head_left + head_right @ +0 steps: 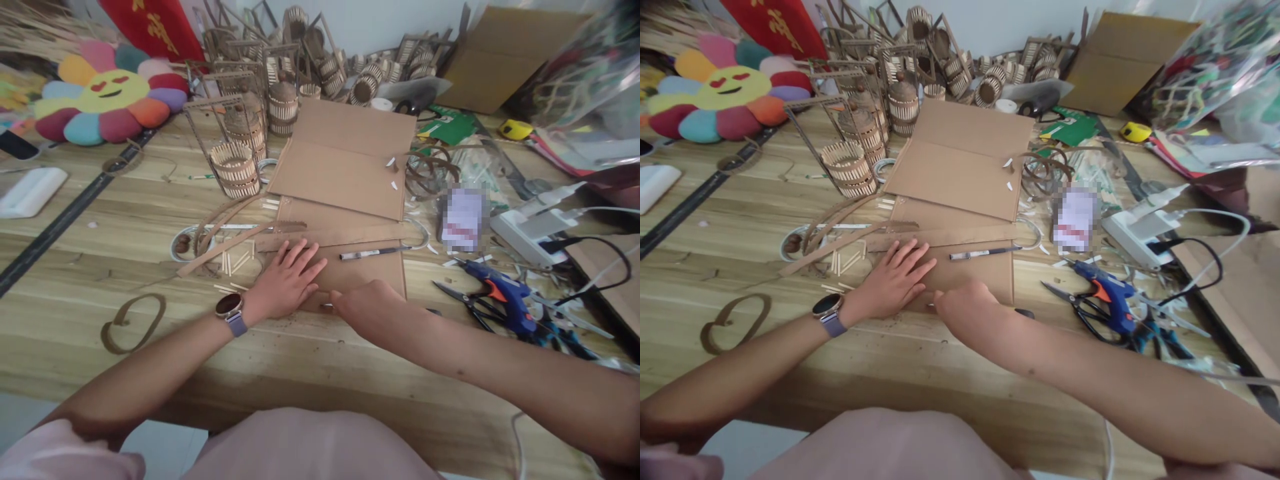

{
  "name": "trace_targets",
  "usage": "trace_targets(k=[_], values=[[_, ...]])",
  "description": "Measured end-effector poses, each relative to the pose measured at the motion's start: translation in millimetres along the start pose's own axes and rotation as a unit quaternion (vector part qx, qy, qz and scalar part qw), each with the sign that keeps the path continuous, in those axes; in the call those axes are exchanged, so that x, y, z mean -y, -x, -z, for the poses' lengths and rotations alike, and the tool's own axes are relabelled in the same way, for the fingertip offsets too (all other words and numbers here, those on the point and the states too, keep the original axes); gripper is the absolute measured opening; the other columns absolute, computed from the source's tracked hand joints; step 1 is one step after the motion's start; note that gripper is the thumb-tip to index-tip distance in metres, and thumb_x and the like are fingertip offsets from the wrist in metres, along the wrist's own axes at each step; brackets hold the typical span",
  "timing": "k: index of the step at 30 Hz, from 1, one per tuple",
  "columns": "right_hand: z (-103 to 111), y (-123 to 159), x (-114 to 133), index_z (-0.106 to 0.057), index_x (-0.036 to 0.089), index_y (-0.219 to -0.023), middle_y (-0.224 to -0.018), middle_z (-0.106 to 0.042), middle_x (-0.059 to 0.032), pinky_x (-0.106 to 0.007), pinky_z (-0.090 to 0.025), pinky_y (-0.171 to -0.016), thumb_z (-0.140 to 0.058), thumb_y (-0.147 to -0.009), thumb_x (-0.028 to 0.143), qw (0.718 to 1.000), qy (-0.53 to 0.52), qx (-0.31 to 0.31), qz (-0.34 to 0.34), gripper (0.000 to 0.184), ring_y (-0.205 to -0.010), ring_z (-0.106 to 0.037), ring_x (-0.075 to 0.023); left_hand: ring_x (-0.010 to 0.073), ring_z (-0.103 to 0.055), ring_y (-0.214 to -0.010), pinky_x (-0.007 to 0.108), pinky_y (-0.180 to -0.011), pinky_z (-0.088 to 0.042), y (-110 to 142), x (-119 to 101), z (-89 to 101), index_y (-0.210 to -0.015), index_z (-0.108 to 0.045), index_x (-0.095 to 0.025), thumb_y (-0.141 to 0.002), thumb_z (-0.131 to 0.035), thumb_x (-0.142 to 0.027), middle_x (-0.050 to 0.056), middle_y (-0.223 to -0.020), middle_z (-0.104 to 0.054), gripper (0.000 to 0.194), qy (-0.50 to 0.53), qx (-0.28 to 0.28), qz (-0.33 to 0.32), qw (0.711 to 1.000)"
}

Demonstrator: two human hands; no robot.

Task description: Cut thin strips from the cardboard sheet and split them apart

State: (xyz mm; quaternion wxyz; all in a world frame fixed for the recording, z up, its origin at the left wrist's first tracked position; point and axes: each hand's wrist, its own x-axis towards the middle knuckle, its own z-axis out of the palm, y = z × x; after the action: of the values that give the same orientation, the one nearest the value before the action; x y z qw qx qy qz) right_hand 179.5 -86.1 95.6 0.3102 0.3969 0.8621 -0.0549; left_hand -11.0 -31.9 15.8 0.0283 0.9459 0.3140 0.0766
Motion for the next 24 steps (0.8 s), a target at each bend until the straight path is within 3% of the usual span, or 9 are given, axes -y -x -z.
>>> trace_targets(k=[12, 19, 24], values=[[-22, 8, -11, -0.063, 0.013, -0.101, -0.062, -0.069, -0.0059, -0.023, -0.036, -0.045, -0.053, -0.079, -0.005, 0.999, 0.013, -0.038, -0.006, 0.03, -0.06, -0.071, -0.0234, 0.0367, -0.023, -0.147, 0.059, -0.118, -0.019, 0, 0, -0.8, -0.145, -0.046, -0.017, -0.102, -0.041, -0.036, 0.016, -0.157, -0.034, 0.048, -0.012, -0.008, -0.001, 1.0], [-36, 12, -17, -0.062, 0.015, -0.103, -0.061, -0.069, -0.0052, -0.022, -0.038, -0.049, -0.054, -0.079, -0.004, 0.999, -0.01, -0.04, -0.029, 0.032, -0.059, -0.07, -0.0216, 0.0371, -0.024, -0.146, 0.06, -0.117, -0.02, 0, 0, -0.9, -0.144, -0.047, -0.016, -0.101, -0.042, -0.034, 0.017, -0.157, -0.034, 0.047, -0.012, -0.01, -0.004, 1.0], [-45, 14, -22, -0.062, 0.016, -0.106, -0.059, -0.068, -0.0037, -0.023, -0.032, -0.044, -0.055, -0.079, -0.003, 0.999, -0.013, -0.041, -0.029, 0.033, -0.055, -0.069, -0.0208, 0.0364, -0.024, -0.146, 0.06, -0.117, -0.021, 1, 1, -1.1, -0.145, -0.046, -0.017, -0.101, -0.042, -0.034, 0.017, -0.156, -0.035, 0.047, -0.011, -0.012, -0.006, 1.0]])
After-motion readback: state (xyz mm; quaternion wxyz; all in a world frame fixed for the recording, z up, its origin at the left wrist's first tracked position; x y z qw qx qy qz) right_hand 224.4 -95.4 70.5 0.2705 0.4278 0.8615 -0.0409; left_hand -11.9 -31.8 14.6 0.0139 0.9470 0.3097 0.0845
